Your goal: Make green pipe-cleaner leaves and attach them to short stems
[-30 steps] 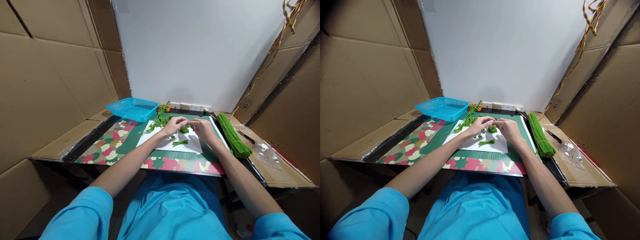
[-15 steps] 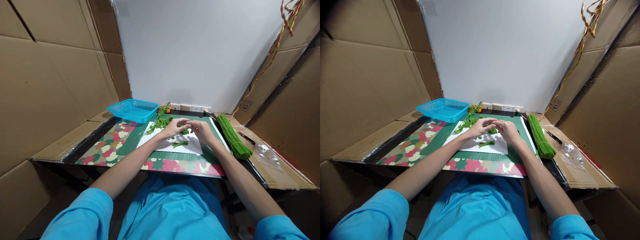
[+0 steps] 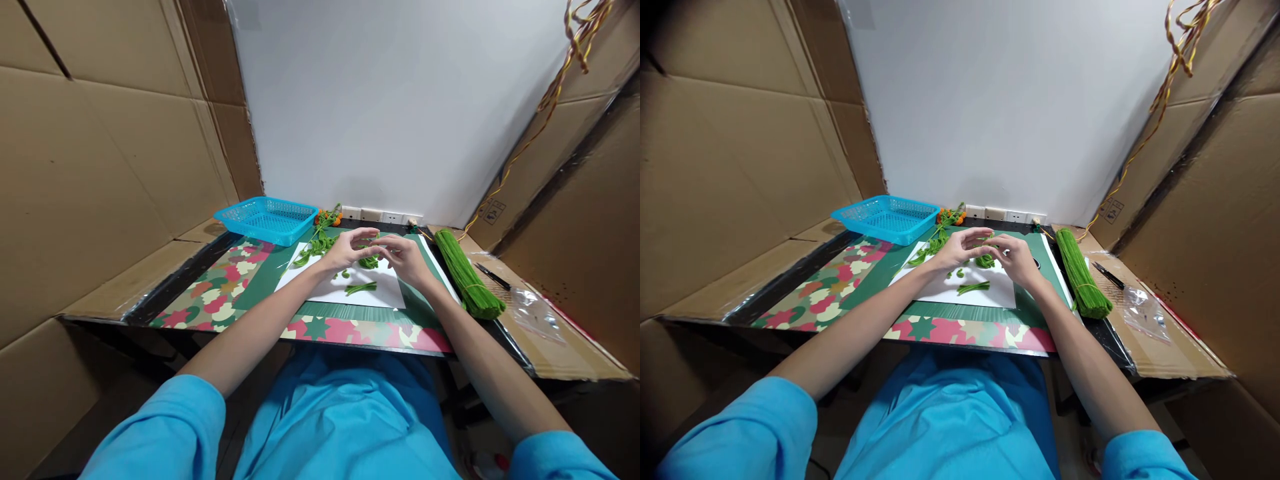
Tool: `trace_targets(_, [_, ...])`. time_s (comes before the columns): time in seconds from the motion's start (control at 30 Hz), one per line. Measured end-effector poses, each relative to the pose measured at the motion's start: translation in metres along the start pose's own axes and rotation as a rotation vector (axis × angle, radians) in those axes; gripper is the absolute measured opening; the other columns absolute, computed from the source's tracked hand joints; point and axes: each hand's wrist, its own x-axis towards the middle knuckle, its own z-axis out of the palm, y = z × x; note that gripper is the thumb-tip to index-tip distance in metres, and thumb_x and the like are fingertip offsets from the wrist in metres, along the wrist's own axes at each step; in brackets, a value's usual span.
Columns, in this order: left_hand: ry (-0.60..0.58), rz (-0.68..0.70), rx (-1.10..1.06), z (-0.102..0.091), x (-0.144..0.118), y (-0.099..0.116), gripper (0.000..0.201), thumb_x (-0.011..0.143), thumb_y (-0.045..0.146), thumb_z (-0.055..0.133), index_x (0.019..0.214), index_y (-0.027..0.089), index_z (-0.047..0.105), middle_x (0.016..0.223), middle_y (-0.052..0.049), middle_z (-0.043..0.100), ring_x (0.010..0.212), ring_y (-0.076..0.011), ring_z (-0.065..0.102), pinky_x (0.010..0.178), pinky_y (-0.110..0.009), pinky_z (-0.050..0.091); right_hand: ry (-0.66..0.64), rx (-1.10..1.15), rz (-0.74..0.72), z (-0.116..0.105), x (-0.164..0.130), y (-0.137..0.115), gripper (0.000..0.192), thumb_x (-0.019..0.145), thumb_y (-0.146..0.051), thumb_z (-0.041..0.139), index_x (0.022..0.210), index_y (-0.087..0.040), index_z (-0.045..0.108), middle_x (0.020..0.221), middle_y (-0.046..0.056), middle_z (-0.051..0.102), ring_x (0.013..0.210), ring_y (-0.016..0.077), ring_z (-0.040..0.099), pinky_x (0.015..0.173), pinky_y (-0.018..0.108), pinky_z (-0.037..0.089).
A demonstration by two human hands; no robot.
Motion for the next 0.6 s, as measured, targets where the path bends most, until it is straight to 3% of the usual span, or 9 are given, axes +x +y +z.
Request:
trace_targets(0.43, [0.014,-0.030,-0.055,-0.001,-0.004,0.008,0.062,0.076,0.042,0.095,0.129,0.017,0.074,0.143,-0.021,0.068,0.125,-0.0304,0.070,0.104,-0.043,0.057,0.042,0.022,-0.003,0.000,-0.001,-0.005,0.048,0.096,-0.066,0.066,0.101,-0.020,0.080,0.096,0.010,0.078,0.064,0.0170,0.068,0.053,0.028,0.053])
trace_targets(0.6, [0.050,-0.010,-0.099,0.000,-0.003,0.010,0.058,0.074,0.040,0.096,0.123,0.016,0.076,0.137,-0.020,0.072,0.125,-0.0293,0.070,0.107,-0.044,0.055,0.074,0.053,0.037,-0.002,-0.001,-0.011,0.052,0.094,-0.069,0.067,0.091,-0.019,0.077,0.085,0.009,0.078,0.058,0.0175,0.069,0.049,0.027,0.050])
